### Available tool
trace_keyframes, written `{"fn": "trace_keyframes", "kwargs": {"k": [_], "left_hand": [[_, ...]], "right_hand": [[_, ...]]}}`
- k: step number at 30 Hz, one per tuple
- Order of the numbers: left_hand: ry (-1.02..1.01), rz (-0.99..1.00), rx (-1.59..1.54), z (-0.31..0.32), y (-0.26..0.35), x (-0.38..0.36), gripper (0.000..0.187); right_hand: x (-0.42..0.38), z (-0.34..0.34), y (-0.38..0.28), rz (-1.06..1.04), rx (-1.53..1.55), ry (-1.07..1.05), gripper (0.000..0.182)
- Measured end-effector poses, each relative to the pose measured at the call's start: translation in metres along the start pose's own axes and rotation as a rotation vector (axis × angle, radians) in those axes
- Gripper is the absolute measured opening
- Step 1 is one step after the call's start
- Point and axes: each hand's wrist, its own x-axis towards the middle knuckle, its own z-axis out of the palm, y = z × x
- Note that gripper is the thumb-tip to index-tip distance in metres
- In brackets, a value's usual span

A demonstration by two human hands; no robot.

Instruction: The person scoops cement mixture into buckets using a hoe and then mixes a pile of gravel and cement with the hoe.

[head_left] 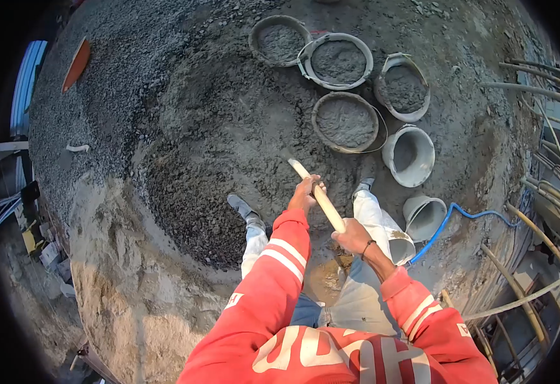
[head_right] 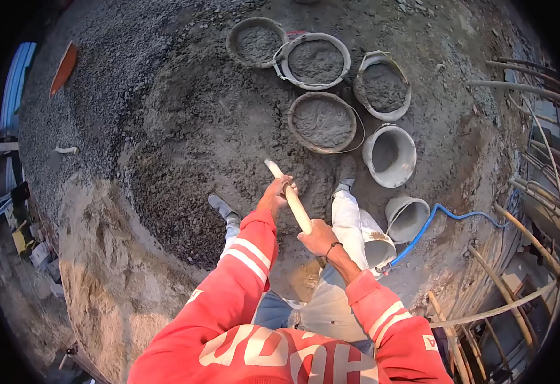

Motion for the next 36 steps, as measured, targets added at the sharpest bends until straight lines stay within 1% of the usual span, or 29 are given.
{"fn": "trace_keyframes", "kwargs": {"k": [1,2,4,5,6,7,8,10,11,13,15,16,18,20,21,22,23,24,25,26,27,28,29,31,32,33,34,35,36], "left_hand": [[0.056,-0.020,0.012,0.012,0.002,0.005,0.018],[0.174,-0.068,0.066,0.028,0.004,0.005,0.020],[0.200,0.012,0.064,0.049,-0.002,0.003,0.012],[0.146,0.008,0.084,0.060,-0.007,0.002,0.010],[0.096,0.003,0.102,0.067,-0.014,0.001,0.009],[0.104,0.024,0.173,0.087,-0.032,-0.016,0.010],[0.128,0.037,0.165,0.101,-0.055,-0.027,0.008],[-0.008,0.067,0.145,0.132,-0.102,-0.063,0.009],[-0.024,0.068,0.123,0.151,-0.126,-0.079,0.009],[-0.072,0.067,0.097,0.181,-0.171,-0.095,0.010],[-0.155,0.037,0.085,0.198,-0.214,-0.084,0.009],[-0.207,0.010,0.078,0.208,-0.233,-0.069,0.009],[-0.228,-0.051,0.139,0.224,-0.267,-0.015,0.009],[-0.120,-0.122,0.118,0.233,-0.298,0.069,0.011],[-0.125,-0.123,0.108,0.238,-0.303,0.070,0.011],[-0.161,-0.042,0.186,0.250,-0.307,0.066,0.012],[-0.183,0.039,0.269,0.252,-0.310,0.061,0.013],[-0.167,0.042,0.266,0.244,-0.308,0.055,0.013],[-0.251,-0.021,0.224,0.233,-0.305,0.047,0.010],[-0.341,-0.083,0.178,0.223,-0.301,0.035,0.007],[-0.441,-0.089,0.169,0.206,-0.300,0.026,0.007],[-0.423,-0.139,0.145,0.196,-0.294,0.010,0.006],[-0.495,-0.129,0.099,0.183,-0.289,-0.006,0.006],[-0.438,-0.153,0.063,0.159,-0.265,-0.045,0.008],[-0.425,-0.146,-0.023,0.136,-0.254,-0.049,0.009],[-0.452,-0.117,-0.090,0.115,-0.238,-0.057,0.010],[-0.473,-0.081,-0.159,0.095,-0.217,-0.065,0.010],[-0.432,-0.036,-0.163,0.076,-0.190,-0.072,0.011],[-0.397,0.001,-0.165,0.057,-0.160,-0.077,0.012]], "right_hand": [[-0.029,-0.026,-0.003,-0.027,-0.018,-0.021,0.031],[-0.057,-0.049,0.002,-0.005,-0.006,-0.012,0.032],[-0.108,-0.088,0.031,-0.057,0.012,-0.042,0.036],[-0.134,-0.108,0.043,-0.060,0.007,-0.065,0.037],[-0.162,-0.122,0.062,-0.122,0.029,-0.012,0.036],[-0.185,-0.139,0.084,-0.185,0.047,0.040,0.034],[-0.203,-0.160,0.107,-0.136,0.052,0.022,0.032],[-0.238,-0.210,0.131,-0.042,0.035,-0.006,0.031],[-0.249,-0.224,0.157,0.006,0.033,0.010,0.030],[-0.266,-0.244,0.212,0.139,-0.151,0.008,0.026],[-0.260,-0.251,0.255,0.285,-0.208,0.143,0.024],[-0.247,-0.248,0.291,0.321,-0.275,0.203,0.023],[-0.194,-0.221,0.398,0.389,-0.382,0.352,0.022],[-0.122,-0.206,0.460,0.443,-0.383,0.536,0.025],[-0.090,-0.193,0.505,0.534,-0.401,0.501,0.027],[-0.067,-0.192,0.536,0.622,-0.423,0.470,0.029],[-0.065,-0.196,0.539,0.619,-0.430,0.466,0.029],[-0.066,-0.195,0.535,0.547,-0.424,0.552,0.028],[-0.069,-0.193,0.527,0.472,-0.412,0.637,0.027],[-0.078,-0.193,0.517,0.463,-0.413,0.627,0.027],[-0.091,-0.200,0.504,0.474,-0.447,0.572,0.028],[-0.108,-0.204,0.492,0.488,-0.484,0.515,0.029],[-0.125,-0.204,0.478,0.440,-0.511,0.536,0.029],[-0.157,-0.194,0.447,0.330,-0.572,0.543,0.028],[-0.169,-0.189,0.432,0.265,-0.605,0.528,0.028],[-0.179,-0.191,0.389,0.154,-0.553,0.455,0.028],[-0.182,-0.179,0.364,0.108,-0.560,0.387,0.028],[-0.182,-0.166,0.340,0.063,-0.569,0.318,0.027],[-0.175,-0.152,0.313,-0.102,-0.539,0.311,0.028]]}}
